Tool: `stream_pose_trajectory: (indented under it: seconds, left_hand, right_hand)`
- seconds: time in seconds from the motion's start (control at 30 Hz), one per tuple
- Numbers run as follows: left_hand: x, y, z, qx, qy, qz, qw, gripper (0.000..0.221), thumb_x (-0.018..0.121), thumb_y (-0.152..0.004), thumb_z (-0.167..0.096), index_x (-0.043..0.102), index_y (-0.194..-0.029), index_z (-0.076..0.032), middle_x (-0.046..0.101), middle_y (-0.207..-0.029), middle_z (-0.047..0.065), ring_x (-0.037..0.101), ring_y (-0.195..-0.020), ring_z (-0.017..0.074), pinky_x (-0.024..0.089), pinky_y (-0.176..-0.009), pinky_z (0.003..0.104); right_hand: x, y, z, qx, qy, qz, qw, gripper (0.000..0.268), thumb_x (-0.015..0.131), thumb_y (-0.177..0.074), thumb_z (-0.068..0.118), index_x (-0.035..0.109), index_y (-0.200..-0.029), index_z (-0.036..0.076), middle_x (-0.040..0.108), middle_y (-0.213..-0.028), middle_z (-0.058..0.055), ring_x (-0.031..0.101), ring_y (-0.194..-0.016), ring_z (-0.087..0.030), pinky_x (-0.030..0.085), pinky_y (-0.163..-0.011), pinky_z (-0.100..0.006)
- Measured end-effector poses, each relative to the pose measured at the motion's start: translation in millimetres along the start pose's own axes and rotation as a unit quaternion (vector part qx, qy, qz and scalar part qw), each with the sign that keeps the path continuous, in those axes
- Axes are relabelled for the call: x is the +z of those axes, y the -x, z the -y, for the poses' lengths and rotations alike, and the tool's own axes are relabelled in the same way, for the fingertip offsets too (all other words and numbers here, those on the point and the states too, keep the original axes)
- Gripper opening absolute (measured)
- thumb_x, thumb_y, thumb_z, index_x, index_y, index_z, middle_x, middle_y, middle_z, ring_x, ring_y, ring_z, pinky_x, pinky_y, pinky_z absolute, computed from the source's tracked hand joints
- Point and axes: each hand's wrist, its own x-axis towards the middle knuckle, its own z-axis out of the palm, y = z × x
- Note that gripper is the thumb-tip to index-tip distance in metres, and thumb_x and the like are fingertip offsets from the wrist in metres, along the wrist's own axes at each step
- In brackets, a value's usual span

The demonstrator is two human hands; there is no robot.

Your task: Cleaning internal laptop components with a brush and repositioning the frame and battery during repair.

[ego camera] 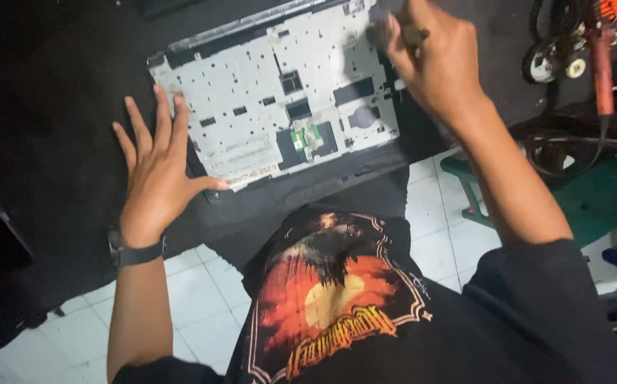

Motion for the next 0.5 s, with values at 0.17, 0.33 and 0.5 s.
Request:
stream_pose_trajectory:
  seconds: [0.17,0.33,0.5]
  left_hand:
    - [0.6,0.9,1.0,0.006,-0.014,-0.001,1.0,0.138,0.08,-0.073,-0.063,-0.006,-0.168,-0.011,-0.011,-0.173,0.017,-0.014,-0.152,0.0554,0.002,-0.117,0.081]
    - [-1.1,-0.2,-0.2,-0.001,-0.012,0.002,1.0,0.137,0.079,-0.073,-0.063,-0.004,-0.168,-0.01,-0.012,-0.173,0.016,-0.015,-0.152,0.0538,0.001,-0.117,0.08]
    - [0.3,0.9,1.2,-0.001,-0.01,0.003,1.0,0.136,0.078,-0.074,-0.063,-0.007,-0.167,-0.013,-0.013,-0.174,0.014,-0.015,-0.153,0.0531,0.0,-0.118,0.078]
  right_hand:
    - [-9.1,14.0,10.5,0.022,0.0,0.009,1.0,0.025,0.061,-0.123,0.016,0.056,-0.102,0.002,0.063,-0.087,-0.01,0.062,-0.069,-0.025,0.04,-0.053,-0.036]
    - [-26.8,40.7,22.7,0.091,-0.086,0.067,0.99,0.032,0.058,-0.119,0.012,0.047,-0.089,0.006,0.048,-0.071,-0.006,0.045,-0.058,-0.019,0.036,-0.054,-0.036]
    - [-50.2,73.5,-14.1,0.159,-0.104,-0.019,0.982,0.056,0.06,-0.124,0.005,0.043,-0.071,0.005,0.043,-0.071,-0.008,0.04,-0.065,-0.023,0.031,-0.068,-0.043]
